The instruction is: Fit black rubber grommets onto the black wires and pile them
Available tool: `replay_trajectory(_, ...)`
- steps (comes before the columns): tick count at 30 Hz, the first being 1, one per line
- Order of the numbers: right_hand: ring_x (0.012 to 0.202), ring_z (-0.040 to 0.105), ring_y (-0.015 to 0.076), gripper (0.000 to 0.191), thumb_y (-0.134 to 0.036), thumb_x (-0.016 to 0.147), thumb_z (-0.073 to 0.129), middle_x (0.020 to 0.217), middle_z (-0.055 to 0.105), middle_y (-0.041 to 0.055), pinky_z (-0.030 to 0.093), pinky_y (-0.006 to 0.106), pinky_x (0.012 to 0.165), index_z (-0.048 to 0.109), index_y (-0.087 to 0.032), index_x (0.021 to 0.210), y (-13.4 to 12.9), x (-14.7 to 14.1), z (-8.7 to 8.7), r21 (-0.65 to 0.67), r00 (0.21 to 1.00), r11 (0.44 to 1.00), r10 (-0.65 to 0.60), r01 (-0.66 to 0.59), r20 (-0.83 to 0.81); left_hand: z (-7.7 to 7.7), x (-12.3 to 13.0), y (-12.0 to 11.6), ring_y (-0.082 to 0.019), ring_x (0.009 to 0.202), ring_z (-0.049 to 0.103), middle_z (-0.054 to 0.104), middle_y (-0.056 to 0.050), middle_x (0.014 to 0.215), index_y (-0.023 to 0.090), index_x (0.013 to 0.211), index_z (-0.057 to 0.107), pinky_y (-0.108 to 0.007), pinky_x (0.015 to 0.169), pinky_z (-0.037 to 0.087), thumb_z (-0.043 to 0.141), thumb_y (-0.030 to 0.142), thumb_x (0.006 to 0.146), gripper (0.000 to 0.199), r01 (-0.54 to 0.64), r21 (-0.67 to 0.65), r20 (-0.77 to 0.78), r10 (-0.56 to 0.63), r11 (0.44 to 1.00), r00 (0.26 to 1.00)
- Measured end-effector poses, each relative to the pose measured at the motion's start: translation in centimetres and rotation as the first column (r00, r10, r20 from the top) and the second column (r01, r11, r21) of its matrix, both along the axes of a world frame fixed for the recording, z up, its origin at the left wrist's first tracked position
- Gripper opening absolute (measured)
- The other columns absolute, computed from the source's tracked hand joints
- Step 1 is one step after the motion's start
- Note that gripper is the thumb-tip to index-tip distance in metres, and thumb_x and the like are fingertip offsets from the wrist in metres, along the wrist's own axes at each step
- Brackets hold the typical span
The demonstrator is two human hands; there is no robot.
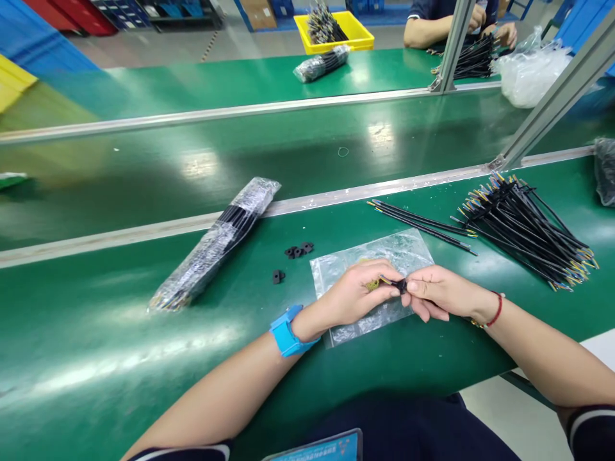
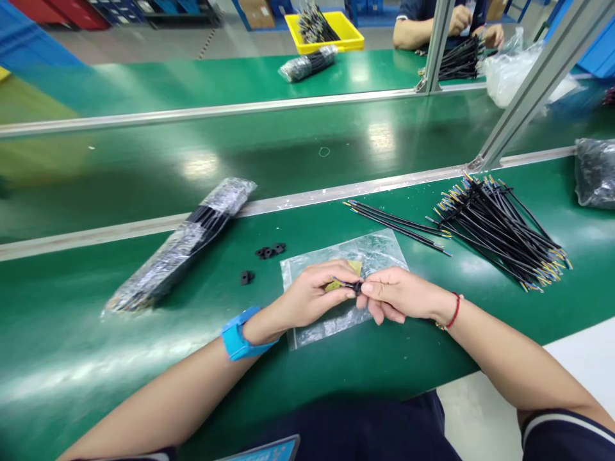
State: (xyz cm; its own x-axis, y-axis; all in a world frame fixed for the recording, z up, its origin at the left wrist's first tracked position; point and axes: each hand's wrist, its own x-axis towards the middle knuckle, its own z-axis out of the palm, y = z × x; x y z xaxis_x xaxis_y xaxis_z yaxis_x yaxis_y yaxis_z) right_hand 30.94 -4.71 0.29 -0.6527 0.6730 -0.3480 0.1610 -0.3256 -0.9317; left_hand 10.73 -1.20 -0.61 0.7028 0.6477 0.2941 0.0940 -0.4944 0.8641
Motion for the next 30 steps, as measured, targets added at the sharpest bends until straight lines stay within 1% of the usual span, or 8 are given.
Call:
replay_trajectory(5, 0.037, 0.041, 0.0042, 0.038, -0.042, 0.092, 0.041, 0.049, 0.049, -0.0059, 0.034, 0.018, 0.042, 0.054, -0.016, 0.067, 0.1, -0.3, 0.0, 0.285, 0.964, 0.953, -0.168, 0.106, 0.204, -0.9, 0.3, -0.2, -0.014, 0.075, 0.059, 0.062, -0.006, 0.090, 0.017, 0.099, 0.057, -0.026, 0.066, 0.049, 0.057, 0.023, 0.083, 0.016, -0.134, -0.171, 0.002, 0.136, 0.976, 0.991)
replay_trajectory(9, 0.047, 0.049, 0.0069, 0.029, -0.029, 0.092, 0.043, 0.052, 0.053, -0.0051, 0.038, 0.019, 0.052, 0.057, -0.017, 0.070, 0.2, -0.5, 0.3, 0.448, 0.923, 0.894, -0.191, 0.023, 0.334, -0.7, 0.0, 0.4, -0.014, 0.073, 0.059, 0.063, -0.003, 0.079, 0.017, 0.083, 0.062, -0.027, 0.069, 0.047, 0.054, 0.021, 0.084, 0.008, -0.135, -0.070, -0.021, 0.134, 0.988, 0.991)
replay_trajectory(13, 0.068, 0.059, 0.0101, 0.015, -0.023, 0.090, 0.046, 0.075, 0.066, -0.0013, 0.042, 0.021, 0.065, 0.061, -0.019, 0.092, 0.3, -0.5, 0.5, 0.589, 0.899, 0.806, -0.216, -0.056, 0.381, -0.5, -0.2, 0.7, -0.014, 0.071, 0.060, 0.064, -0.003, 0.076, 0.017, 0.081, 0.063, -0.027, 0.067, 0.047, 0.053, 0.025, 0.085, 0.014, -0.167, -0.069, -0.075, 0.162, 0.984, 0.984)
replay_trajectory(16, 0.074, 0.061, 0.0120, 0.019, -0.024, 0.092, 0.044, 0.081, 0.069, 0.0004, 0.044, 0.023, 0.069, 0.063, -0.020, 0.093, 0.2, 0.3, 1.4, 0.714, 0.847, 0.683, -0.281, -0.153, 0.451, -0.4, -0.1, 0.5, -0.015, 0.074, 0.060, 0.065, -0.005, 0.084, 0.018, 0.089, 0.062, -0.028, 0.069, 0.049, 0.052, 0.029, 0.085, 0.016, -0.178, -0.147, -0.129, 0.160, 0.973, 0.979)
replay_trajectory(19, 0.085, 0.062, 0.0162, 0.022, -0.028, 0.091, 0.045, 0.095, 0.069, 0.0050, 0.045, 0.027, 0.076, 0.065, -0.020, 0.097, 0.8, 3.4, 3.0, 0.876, 0.658, 0.462, -0.619, -0.137, 0.429, 0.3, -0.6, 0.9, -0.015, 0.079, 0.061, 0.062, -0.008, 0.105, 0.021, 0.119, 0.049, -0.029, 0.071, 0.051, 0.051, 0.031, 0.085, 0.036, -0.193, -0.212, -0.178, 0.156, 0.958, 0.972)
replay_trajectory(22, 0.088, 0.060, 0.0206, 0.026, -0.031, 0.091, 0.044, 0.096, 0.067, 0.0091, 0.045, 0.031, 0.076, 0.066, -0.018, 0.097, 2.4, 8.6, 3.9, 0.954, 0.242, 0.274, -0.924, -0.119, 0.295, 1.6, -2.3, 2.2, -0.018, 0.083, 0.060, 0.061, -0.007, 0.100, 0.021, 0.115, 0.053, -0.030, 0.073, 0.051, 0.050, 0.038, 0.084, 0.035, -0.253, -0.121, -0.252, 0.217, 0.960, 0.943)
replay_trajectory(25, 0.083, 0.059, 0.0214, 0.029, -0.031, 0.090, 0.042, 0.092, 0.066, 0.0094, 0.044, 0.032, 0.071, 0.068, -0.018, 0.095, 4.2, 13.7, 3.4, 0.952, -0.056, 0.292, -0.956, -0.097, 0.287, 2.9, -4.7, 3.9, -0.020, 0.080, 0.060, 0.061, -0.005, 0.091, 0.022, 0.100, 0.060, -0.030, 0.069, 0.051, 0.052, 0.045, 0.081, 0.032, -0.320, 0.044, -0.334, 0.316, 0.946, 0.888)
replay_trajectory(30, 0.082, 0.056, 0.0209, 0.031, -0.029, 0.089, 0.040, 0.089, 0.066, 0.0100, 0.043, 0.033, 0.075, 0.069, -0.017, 0.090, 5.8, 16.5, 1.7, 0.918, -0.046, 0.382, -0.924, -0.109, 0.379, 2.2, -9.9, 5.0, -0.020, 0.066, 0.059, 0.059, -0.004, 0.084, 0.023, 0.092, 0.060, -0.031, 0.059, 0.048, 0.049, 0.045, 0.079, 0.028, -0.450, 0.300, -0.518, 0.540, 0.841, 0.663)
